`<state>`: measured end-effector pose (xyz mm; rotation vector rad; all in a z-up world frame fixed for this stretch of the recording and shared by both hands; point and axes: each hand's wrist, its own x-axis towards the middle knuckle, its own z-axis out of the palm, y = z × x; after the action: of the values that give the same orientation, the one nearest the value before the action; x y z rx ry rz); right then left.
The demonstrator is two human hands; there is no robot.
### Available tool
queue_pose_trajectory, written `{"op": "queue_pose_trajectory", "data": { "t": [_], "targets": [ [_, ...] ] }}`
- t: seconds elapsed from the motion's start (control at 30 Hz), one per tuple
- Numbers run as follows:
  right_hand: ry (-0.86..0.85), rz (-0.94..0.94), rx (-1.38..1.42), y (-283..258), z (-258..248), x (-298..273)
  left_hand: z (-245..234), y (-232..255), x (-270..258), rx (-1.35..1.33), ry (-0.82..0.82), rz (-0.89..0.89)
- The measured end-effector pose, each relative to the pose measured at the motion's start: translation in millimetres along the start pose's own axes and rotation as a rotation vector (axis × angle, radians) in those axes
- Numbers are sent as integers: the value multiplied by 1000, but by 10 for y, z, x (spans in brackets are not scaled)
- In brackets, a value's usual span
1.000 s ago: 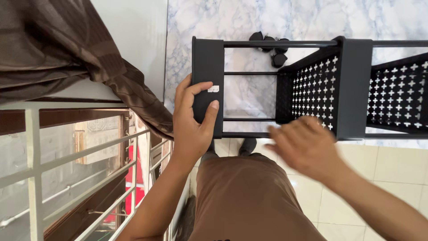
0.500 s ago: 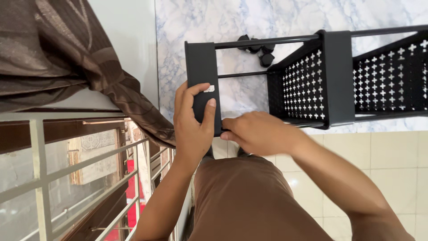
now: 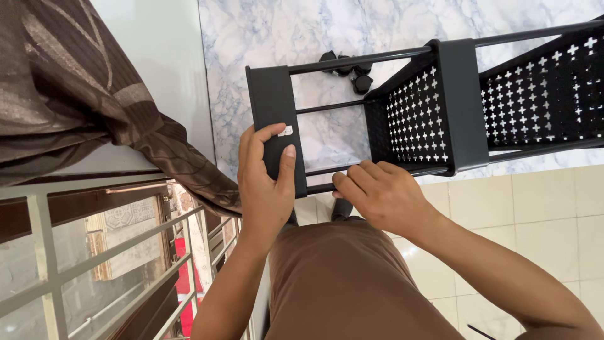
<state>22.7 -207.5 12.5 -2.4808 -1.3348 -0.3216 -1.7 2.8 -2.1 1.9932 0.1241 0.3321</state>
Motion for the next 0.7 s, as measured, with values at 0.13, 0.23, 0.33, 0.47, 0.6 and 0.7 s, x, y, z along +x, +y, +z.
{"op": "queue_pose_trajectory", "data": {
  "t": [0.13,0.23,0.33,0.47,0.6,0.7],
  "targets": [
    [-317,233,180,19,-13,60,4,9,5,-17,0,-15],
    [-781,411,387,238,-78,224,10,13,-7,-11,8,-18],
    [-818,339,990,448,-45,410,-5,15,-14,-4,9,-2],
    [-638,350,481,287,-87,214,-4,27,-4,-11,1,-17],
    [-92,182,52,111,-245,-169,1,35,0,-11,-4,-25],
    [-5,156,-40,154,-270,-276,-8,35,-7,-17,-8,-35]
  ]
}}
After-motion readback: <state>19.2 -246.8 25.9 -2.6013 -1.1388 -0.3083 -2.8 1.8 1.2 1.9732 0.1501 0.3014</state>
